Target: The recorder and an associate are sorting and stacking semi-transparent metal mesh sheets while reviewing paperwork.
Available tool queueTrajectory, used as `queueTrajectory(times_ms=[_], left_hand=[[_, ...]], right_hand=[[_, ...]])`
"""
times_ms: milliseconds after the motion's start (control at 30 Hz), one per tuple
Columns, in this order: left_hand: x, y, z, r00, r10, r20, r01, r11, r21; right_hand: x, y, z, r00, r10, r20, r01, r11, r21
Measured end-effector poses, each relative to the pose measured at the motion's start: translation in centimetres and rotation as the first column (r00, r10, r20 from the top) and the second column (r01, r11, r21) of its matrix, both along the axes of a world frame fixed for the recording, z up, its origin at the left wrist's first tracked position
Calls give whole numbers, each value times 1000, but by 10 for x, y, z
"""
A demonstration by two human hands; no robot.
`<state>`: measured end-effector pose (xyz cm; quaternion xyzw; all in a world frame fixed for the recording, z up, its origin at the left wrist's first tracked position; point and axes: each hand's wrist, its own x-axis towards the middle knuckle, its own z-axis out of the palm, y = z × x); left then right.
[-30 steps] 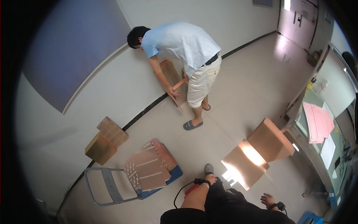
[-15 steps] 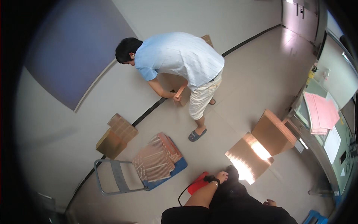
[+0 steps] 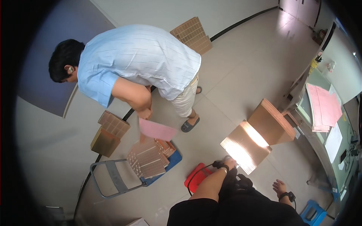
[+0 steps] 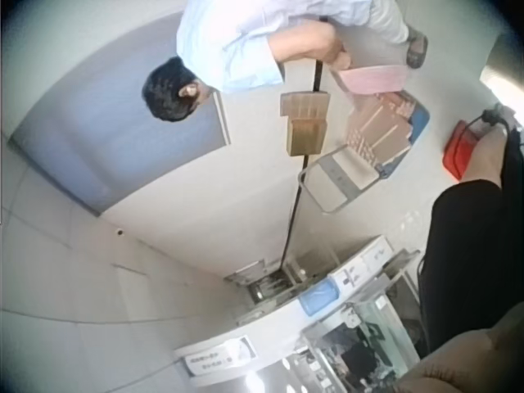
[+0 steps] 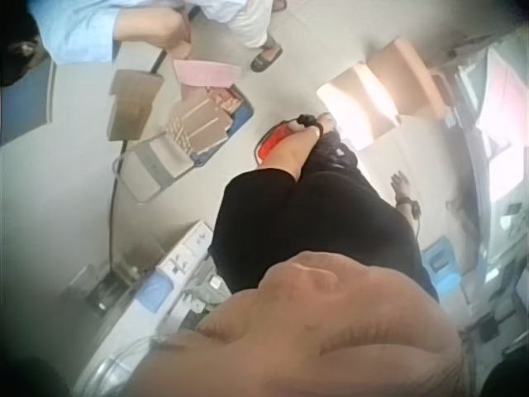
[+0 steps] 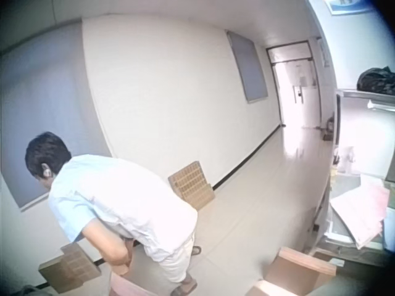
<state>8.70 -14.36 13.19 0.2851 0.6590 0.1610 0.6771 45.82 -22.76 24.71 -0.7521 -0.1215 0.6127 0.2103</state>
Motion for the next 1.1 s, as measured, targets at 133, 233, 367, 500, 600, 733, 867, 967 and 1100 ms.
queueTrajectory(times_ms=[133, 233, 367, 500, 600, 733, 867, 967, 1100], left_hand=[[-6, 19, -10, 991, -34, -128, 54, 985, 162], [0, 38, 4, 982, 142, 124, -130, 986, -103], [-35, 17, -11, 964, -151, -217, 201, 952, 230], [-34, 3, -6, 992, 20, -128, -9, 996, 89], [-47, -9, -2, 985, 149, 84, -144, 988, -60], [-33, -8, 18, 981, 194, 2, -191, 968, -164], [-13, 0, 37, 986, 168, -8, -167, 976, -139], [0, 0, 47, 987, 151, -55, -157, 977, -144], [22, 2, 58, 984, 168, -61, -176, 968, -177]], right_hand=[[-8, 5, -5, 999, 33, -38, -35, 999, -42], [-4, 5, -6, 999, 26, -38, -28, 998, -60], [-16, 24, 2, 990, 126, -64, -129, 990, -55], [-8, 38, 10, 990, 137, -19, -138, 990, -15], [-5, 48, 8, 989, 146, 15, -146, 989, 2], [7, 51, -6, 991, 130, -10, -130, 991, 22], [17, 52, -11, 992, 129, 0, -129, 992, 0], [28, 51, -17, 994, 106, -19, -106, 994, 20], [45, 43, -23, 999, 37, -26, -37, 999, -2]])
